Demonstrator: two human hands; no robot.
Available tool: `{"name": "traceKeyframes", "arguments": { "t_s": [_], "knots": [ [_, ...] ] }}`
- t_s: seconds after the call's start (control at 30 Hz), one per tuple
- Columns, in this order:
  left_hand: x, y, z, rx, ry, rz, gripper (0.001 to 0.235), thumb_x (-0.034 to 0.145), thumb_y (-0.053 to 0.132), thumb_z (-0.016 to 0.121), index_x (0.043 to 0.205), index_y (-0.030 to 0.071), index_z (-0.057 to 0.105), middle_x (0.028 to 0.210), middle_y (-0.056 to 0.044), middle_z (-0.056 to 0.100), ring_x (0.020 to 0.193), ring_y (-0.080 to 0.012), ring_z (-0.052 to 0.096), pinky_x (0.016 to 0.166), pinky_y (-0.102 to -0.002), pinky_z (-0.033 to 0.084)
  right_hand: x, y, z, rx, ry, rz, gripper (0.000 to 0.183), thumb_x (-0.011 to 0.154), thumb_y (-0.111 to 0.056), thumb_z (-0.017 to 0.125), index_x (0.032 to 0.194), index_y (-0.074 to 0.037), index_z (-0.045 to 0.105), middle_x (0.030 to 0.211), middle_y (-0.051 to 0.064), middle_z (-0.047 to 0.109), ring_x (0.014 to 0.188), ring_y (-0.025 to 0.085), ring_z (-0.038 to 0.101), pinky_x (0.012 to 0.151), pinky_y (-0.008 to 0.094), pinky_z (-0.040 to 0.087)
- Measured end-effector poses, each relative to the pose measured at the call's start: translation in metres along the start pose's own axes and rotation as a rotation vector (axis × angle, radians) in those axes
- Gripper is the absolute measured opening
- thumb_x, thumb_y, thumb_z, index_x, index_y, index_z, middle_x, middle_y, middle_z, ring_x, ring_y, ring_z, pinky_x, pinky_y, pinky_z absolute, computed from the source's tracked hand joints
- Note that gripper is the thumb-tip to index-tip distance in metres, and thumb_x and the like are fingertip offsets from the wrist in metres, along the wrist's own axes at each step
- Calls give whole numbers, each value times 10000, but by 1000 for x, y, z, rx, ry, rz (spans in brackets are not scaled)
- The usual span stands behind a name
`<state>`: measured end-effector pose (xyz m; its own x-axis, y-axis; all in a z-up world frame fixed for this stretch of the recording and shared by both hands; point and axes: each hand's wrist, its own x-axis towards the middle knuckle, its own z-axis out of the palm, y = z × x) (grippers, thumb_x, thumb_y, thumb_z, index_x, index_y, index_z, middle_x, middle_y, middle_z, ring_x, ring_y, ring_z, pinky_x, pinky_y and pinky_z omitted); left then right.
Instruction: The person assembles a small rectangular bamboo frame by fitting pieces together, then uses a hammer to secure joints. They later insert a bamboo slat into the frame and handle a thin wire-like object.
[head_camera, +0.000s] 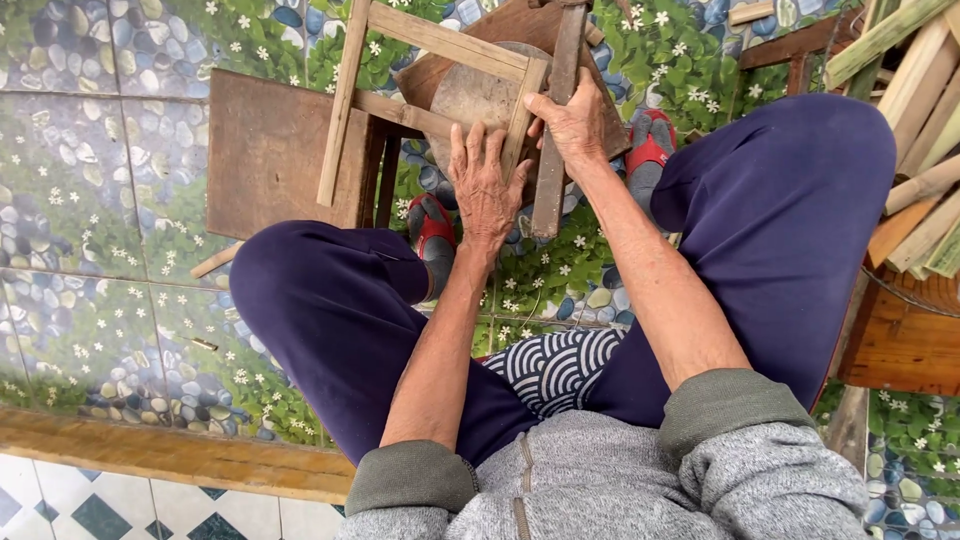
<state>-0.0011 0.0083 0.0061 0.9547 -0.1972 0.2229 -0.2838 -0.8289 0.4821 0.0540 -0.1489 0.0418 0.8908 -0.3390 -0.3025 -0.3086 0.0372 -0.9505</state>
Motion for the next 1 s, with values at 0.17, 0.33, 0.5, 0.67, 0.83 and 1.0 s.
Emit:
{"name": "traceKeyframes", "arguments": {
  "t_s": [0.17,0.33,0.5,0.67,0.83,1.0],
  "knots": [
    [-1,-3,5,3,-14,20,502,989,439,725,1373,157,566,1554,-118,429,1544,-414,235,1178,-566,332,1,-1,-3,-46,-1,7,486,814,-290,831,1141,-82,539,784,56,726,426,172,680,397,318,562],
    [-1,-5,6,29,-4,19,512,979,427,755,1378,168,567,1545,-104,441,1535,-384,258,1154,-544,351,1,-3,-2,-58,-14,-11,457,825,-289,827,1122,-84,547,807,43,742,441,163,702,419,302,528],
    [-2,-4,8,55,-18,0,613,1002,510,695,1487,200,482,1552,-84,457,1541,-344,290,1181,-487,339,-1,-4,-5,-95,-11,-2,471,822,-320,824,1137,-93,558,733,22,736,434,140,691,414,281,556],
    [0,-2,2,37,-3,22,465,994,416,725,1354,166,572,1518,-115,462,1516,-387,301,1156,-548,359,1,1,-2,-18,-39,-31,407,879,-213,808,1136,-67,529,833,104,732,475,181,714,393,308,605],
    [-3,-7,11,22,22,3,473,991,408,729,1377,178,579,1544,-98,456,1528,-385,306,1179,-547,350,-2,-9,0,-80,-12,15,417,843,-271,826,1097,-94,546,788,39,727,457,160,704,397,288,565],
    [-4,-5,12,23,16,-2,471,989,387,734,1381,178,579,1544,-97,457,1526,-384,307,1184,-542,348,-2,-7,-1,-66,-12,25,412,842,-260,822,1087,-86,541,766,57,719,455,159,697,382,287,565]
  ]
}}
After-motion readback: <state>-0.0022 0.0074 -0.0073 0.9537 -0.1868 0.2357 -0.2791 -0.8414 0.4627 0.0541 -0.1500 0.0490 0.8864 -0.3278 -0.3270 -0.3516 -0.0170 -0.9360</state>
